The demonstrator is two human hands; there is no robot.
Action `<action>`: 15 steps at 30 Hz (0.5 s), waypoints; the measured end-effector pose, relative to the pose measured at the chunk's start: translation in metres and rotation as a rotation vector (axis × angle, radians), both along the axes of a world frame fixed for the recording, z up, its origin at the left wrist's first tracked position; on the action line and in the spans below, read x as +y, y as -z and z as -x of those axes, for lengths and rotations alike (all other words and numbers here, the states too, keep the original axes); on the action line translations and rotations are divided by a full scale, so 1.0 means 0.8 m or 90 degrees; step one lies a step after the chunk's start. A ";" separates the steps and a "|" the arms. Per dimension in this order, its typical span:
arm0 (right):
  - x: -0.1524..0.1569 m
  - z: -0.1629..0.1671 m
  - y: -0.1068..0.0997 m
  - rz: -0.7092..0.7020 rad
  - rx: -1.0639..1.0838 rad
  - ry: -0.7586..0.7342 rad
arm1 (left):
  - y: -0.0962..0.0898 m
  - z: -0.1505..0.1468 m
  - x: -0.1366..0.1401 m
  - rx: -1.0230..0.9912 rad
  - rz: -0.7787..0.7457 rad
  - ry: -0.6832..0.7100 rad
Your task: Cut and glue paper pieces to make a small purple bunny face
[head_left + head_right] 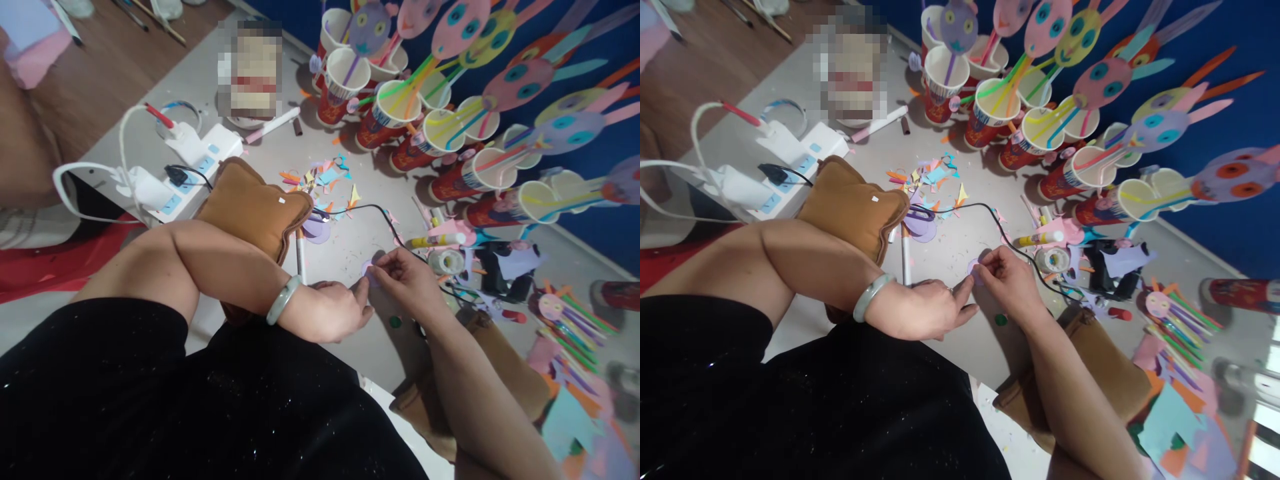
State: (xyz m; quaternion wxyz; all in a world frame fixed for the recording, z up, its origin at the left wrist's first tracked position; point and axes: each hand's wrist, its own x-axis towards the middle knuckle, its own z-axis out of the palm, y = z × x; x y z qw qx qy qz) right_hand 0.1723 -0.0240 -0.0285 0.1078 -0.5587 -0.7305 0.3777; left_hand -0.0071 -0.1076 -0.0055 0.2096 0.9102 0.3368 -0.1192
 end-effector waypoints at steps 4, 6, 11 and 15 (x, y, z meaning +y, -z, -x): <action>-0.007 -0.009 -0.004 -0.003 0.061 0.013 | 0.002 -0.001 -0.001 -0.015 0.002 -0.006; -0.013 -0.018 -0.010 -0.056 0.036 -0.033 | 0.001 -0.001 -0.001 -0.011 0.002 -0.008; -0.029 -0.040 -0.010 -0.306 -0.159 -0.253 | -0.011 0.004 0.003 0.017 0.009 0.012; -0.034 -0.046 0.002 -0.363 -0.311 -0.331 | -0.023 0.006 0.007 0.055 0.030 0.034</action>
